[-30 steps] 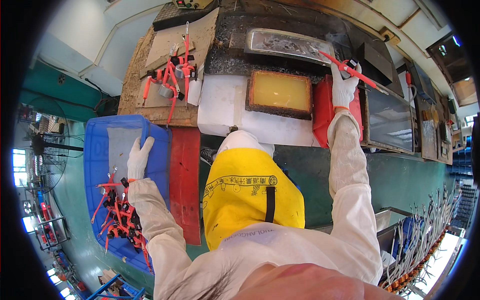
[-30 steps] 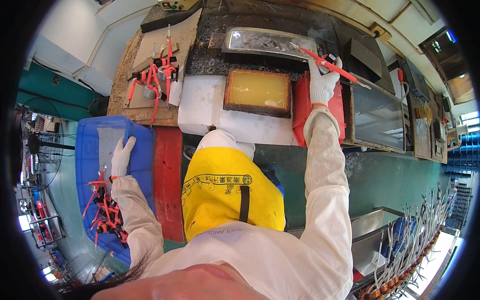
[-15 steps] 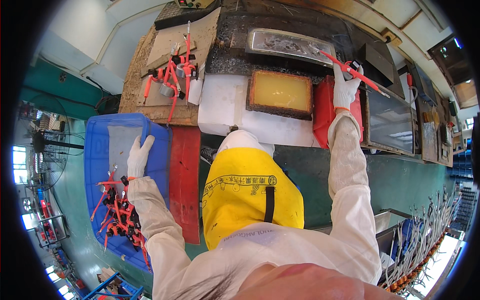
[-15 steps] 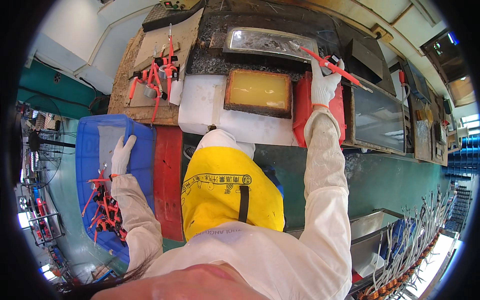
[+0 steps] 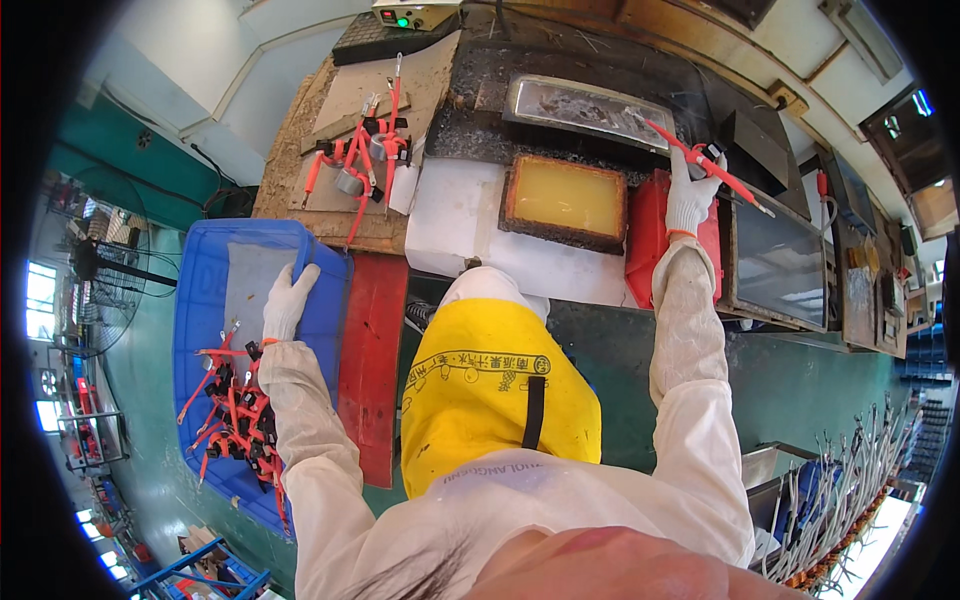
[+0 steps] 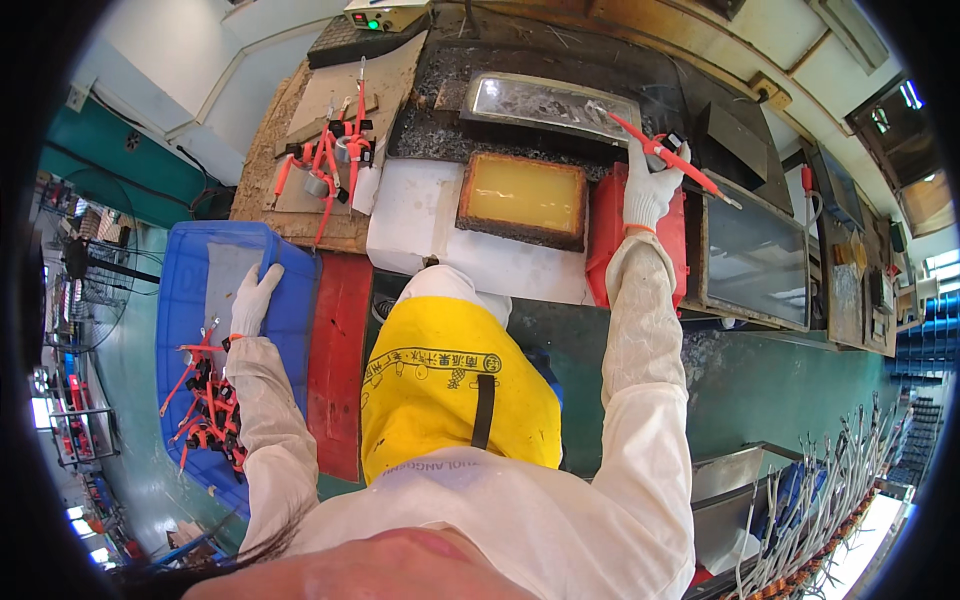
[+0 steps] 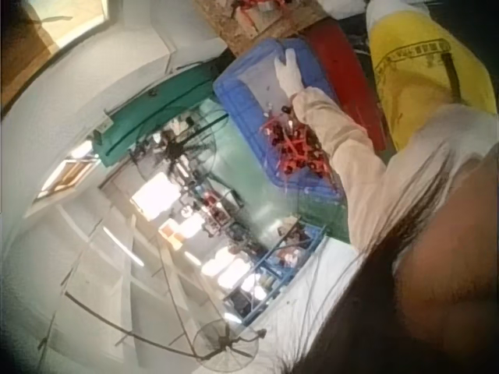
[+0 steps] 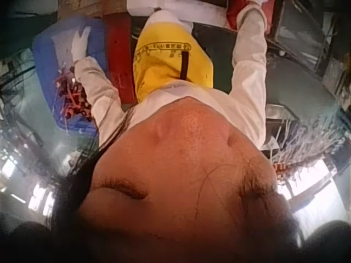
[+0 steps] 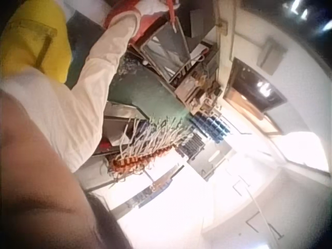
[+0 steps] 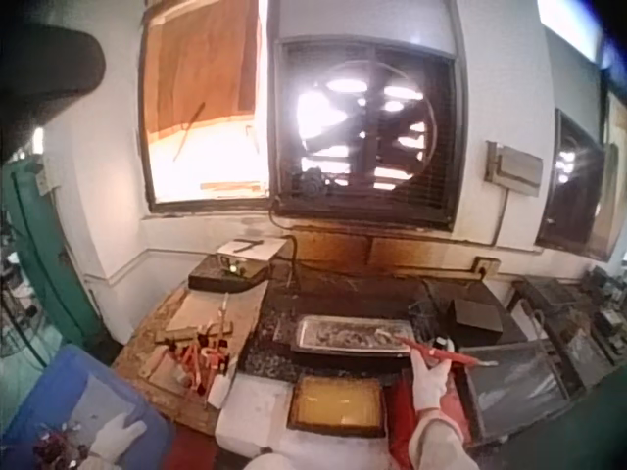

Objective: Tinning the ends of power cables by dipping the wire lugs into flux and then into a solder pot.

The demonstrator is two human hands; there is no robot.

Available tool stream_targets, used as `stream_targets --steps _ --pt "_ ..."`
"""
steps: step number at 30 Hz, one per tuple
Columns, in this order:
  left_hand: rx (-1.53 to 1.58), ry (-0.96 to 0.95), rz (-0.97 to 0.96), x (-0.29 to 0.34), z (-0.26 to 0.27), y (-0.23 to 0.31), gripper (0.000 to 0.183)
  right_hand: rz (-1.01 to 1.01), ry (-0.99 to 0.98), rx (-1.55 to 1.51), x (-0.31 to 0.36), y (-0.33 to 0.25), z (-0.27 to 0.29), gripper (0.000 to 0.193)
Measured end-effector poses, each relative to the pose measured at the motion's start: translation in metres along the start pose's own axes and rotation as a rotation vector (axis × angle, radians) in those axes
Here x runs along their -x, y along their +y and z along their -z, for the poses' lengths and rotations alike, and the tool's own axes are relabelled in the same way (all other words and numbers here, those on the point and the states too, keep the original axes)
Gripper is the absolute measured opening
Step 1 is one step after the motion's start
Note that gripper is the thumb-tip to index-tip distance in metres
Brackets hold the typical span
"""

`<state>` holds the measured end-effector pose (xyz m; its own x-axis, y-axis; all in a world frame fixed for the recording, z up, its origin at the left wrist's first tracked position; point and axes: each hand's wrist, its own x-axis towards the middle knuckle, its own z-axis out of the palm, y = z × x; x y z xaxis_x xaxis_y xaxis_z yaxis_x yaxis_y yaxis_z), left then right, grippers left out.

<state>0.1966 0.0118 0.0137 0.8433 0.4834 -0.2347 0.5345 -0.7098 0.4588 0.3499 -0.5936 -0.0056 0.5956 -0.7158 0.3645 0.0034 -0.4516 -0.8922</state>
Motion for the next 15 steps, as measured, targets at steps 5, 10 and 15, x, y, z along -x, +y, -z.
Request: stream_targets --steps 5,10,15 --pt "-0.031 0.054 -0.025 0.002 -0.001 0.005 0.075 -0.045 -0.001 -0.137 -0.012 0.023 -0.001 0.094" --pt "0.004 -0.047 -0.017 0.003 0.003 0.004 0.072 -0.195 -0.001 -0.481 -0.003 0.001 0.006 0.082" --pt "0.036 -0.034 -0.057 0.002 0.003 0.006 0.071 -0.351 0.076 -0.709 0.006 -0.012 0.041 0.073"
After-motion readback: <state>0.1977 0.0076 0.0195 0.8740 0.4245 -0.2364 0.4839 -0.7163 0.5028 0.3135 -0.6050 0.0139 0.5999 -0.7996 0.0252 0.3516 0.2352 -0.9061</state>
